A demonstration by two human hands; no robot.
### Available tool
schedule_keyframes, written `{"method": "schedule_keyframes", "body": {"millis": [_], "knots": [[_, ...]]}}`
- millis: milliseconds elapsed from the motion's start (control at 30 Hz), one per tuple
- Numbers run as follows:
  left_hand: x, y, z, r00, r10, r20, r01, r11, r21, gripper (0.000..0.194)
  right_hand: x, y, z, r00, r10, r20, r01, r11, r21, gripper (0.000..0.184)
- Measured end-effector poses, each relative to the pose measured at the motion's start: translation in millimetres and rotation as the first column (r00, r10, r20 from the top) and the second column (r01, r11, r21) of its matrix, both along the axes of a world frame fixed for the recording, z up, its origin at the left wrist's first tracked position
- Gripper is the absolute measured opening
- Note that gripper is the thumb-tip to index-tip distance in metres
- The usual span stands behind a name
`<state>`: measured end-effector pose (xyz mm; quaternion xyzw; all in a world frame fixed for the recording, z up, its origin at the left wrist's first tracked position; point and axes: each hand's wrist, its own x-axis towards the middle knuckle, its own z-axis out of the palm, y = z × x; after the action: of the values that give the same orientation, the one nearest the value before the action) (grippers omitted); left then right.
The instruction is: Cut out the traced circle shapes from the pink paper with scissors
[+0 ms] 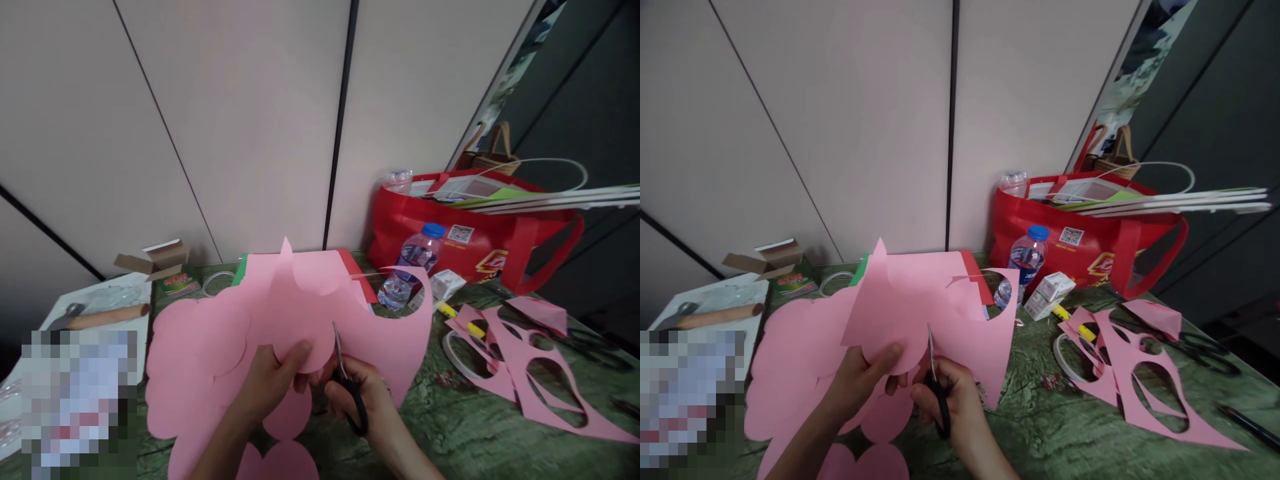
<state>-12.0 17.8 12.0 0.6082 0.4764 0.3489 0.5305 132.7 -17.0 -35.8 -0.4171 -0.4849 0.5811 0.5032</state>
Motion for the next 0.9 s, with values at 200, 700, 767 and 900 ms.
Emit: {"method": "schedule_keyframes", "body": {"millis": [200, 700, 767, 900], "knots": [[2, -2, -0.5, 0.977, 0.107, -0.184, -0.127, 0.987, -0.098, 0.034, -1, -1, 2.7, 1.000, 0.011, 0.014, -0.011, 1.000, -0.027, 0.037], [-2, -1, 11.5, 0.956, 0.012, -0.293, -0.037, 0.996, -0.078, 0.028, 1, 0, 5.4, 0.998, 0.015, -0.055, -0.013, 0.999, 0.040, 0.035], [-2, -1, 12.8, 0.962, -0.003, -0.272, -0.017, 0.997, -0.069, 0.028, 1, 1, 4.4, 0.998, 0.020, -0.058, -0.018, 0.999, 0.043, 0.036], [-1, -2, 9.9, 0.983, 0.025, -0.181, -0.036, 0.998, -0.059, 0.019, 2, 1, 4.8, 0.996, 0.041, -0.073, -0.037, 0.998, 0.055, 0.033]]}}
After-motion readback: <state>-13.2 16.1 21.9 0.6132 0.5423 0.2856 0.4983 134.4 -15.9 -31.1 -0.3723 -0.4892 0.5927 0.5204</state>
